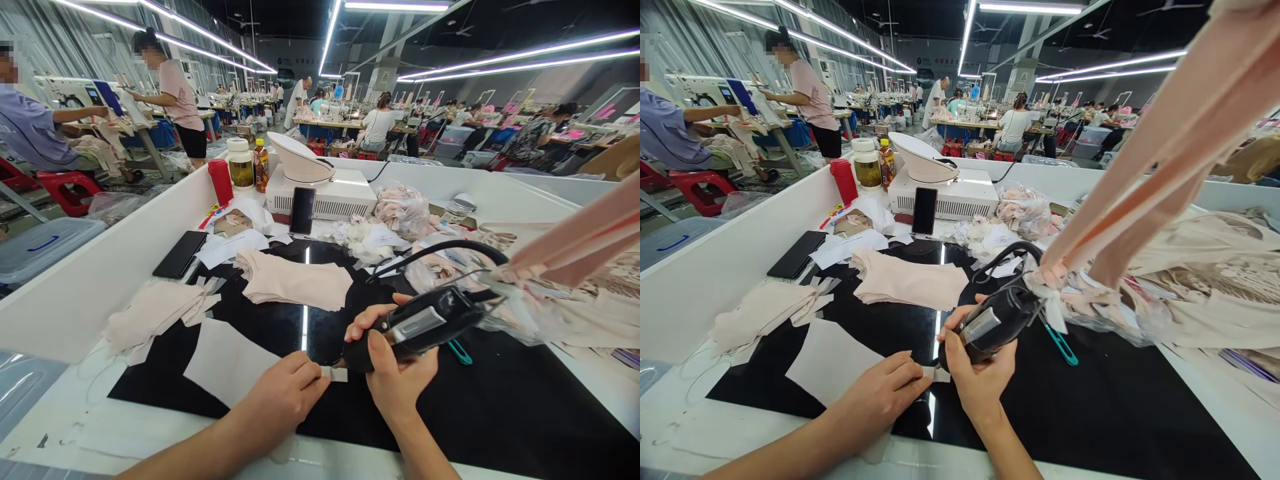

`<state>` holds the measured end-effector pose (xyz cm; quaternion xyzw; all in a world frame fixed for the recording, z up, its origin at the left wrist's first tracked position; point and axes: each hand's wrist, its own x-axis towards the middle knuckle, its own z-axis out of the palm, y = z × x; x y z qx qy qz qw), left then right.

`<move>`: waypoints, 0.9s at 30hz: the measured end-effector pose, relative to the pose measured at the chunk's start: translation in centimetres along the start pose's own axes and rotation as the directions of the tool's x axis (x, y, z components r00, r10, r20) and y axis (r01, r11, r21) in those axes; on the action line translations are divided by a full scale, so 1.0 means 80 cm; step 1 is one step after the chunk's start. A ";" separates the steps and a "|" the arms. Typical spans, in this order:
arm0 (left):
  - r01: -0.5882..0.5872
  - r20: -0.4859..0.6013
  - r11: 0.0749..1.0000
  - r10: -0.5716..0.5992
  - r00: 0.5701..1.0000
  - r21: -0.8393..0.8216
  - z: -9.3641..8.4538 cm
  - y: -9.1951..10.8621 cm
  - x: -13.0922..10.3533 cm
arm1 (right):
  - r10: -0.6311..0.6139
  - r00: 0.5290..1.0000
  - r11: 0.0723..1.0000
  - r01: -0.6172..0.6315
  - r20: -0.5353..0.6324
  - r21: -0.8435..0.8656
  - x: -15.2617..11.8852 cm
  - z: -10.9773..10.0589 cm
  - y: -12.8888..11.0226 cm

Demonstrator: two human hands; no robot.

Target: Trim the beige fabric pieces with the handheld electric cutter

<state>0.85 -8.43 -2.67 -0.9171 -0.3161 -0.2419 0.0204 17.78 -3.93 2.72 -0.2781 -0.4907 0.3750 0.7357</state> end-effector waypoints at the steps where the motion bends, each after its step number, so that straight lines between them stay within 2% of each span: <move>1: 0.002 0.001 1.000 -0.002 1.000 0.004 0.000 0.000 0.000 | -0.002 1.000 1.000 0.003 -0.012 0.003 0.002 -0.002 -0.001; 7: 0.006 -0.007 1.000 -0.006 1.000 0.006 -0.001 0.000 -0.001 | -0.026 0.999 0.999 0.026 -0.025 0.019 0.004 -0.011 -0.005; 13: 0.006 -0.007 1.000 -0.006 1.000 0.007 -0.001 -0.001 -0.002 | -0.026 0.999 0.999 0.025 -0.029 -0.034 0.001 -0.009 -0.002; 17: 0.014 -0.006 1.000 -0.014 1.000 -0.005 -0.003 -0.001 -0.001 | -0.015 1.000 1.000 0.015 -0.026 0.000 0.002 -0.010 -0.006; 22: 0.007 0.018 1.000 -0.007 1.000 -0.010 -0.002 -0.002 -0.002 | -0.017 1.000 0.997 0.016 0.014 0.070 -0.003 -0.009 -0.012; 27: 0.014 0.030 1.000 -0.014 0.999 -0.023 0.001 -0.003 -0.006 | -0.011 0.998 0.998 0.006 0.061 0.070 -0.012 -0.007 -0.008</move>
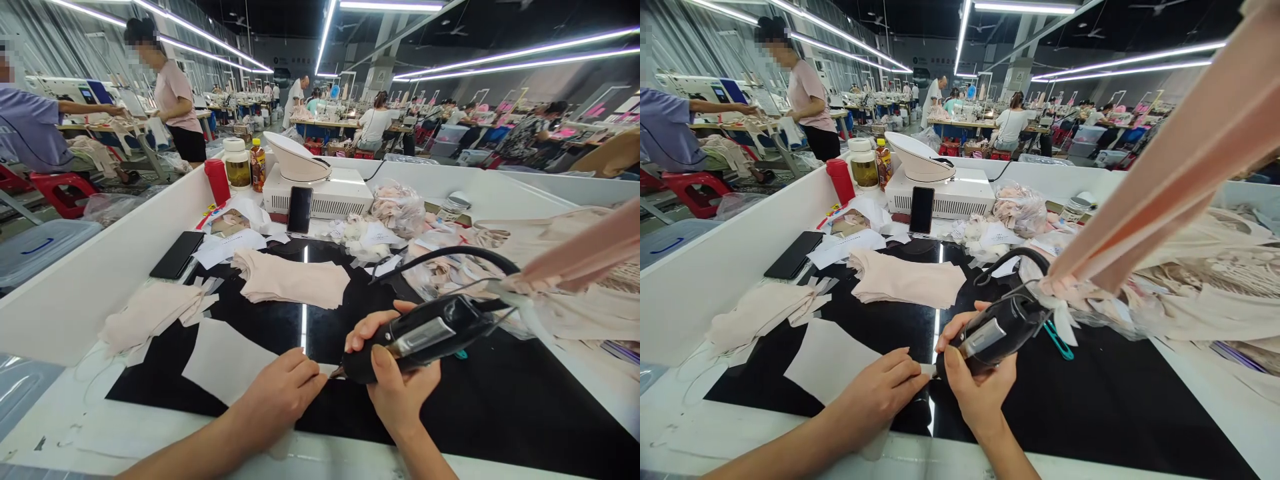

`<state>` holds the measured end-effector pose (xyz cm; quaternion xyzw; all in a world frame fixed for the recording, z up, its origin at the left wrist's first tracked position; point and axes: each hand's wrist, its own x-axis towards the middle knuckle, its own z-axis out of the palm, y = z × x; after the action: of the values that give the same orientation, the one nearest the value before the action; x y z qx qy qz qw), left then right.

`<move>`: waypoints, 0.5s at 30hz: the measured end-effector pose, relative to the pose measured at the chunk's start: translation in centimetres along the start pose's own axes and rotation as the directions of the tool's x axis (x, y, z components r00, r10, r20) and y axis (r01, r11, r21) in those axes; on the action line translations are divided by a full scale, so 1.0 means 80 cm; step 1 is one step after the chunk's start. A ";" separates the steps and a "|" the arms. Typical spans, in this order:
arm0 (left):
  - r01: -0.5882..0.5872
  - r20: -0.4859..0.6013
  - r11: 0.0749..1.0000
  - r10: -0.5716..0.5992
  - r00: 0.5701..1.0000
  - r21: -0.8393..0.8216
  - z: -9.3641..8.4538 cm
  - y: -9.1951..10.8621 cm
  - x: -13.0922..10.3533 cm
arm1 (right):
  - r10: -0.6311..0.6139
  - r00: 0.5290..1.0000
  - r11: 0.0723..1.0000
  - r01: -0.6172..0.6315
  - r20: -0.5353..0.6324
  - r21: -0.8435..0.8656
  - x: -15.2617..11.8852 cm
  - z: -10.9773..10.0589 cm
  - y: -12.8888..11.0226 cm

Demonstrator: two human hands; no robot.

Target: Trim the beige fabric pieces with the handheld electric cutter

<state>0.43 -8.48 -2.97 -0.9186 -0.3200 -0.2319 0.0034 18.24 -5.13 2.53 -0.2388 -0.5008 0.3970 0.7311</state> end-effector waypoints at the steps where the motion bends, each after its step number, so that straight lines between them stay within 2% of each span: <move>1: -0.002 0.004 1.000 0.002 1.000 0.002 0.000 0.000 0.000 | 0.000 1.000 1.000 0.000 0.001 -0.003 -0.001 0.000 0.001; 15: -0.012 -0.051 1.000 0.012 0.999 -0.006 -0.001 -0.001 0.003 | -0.017 0.999 1.000 0.016 -0.045 -0.027 0.003 -0.009 -0.007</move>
<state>0.50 -8.33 -2.79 -0.9144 -0.3134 -0.2561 0.0101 19.12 -5.21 2.84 -0.2532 -0.4915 0.3788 0.7422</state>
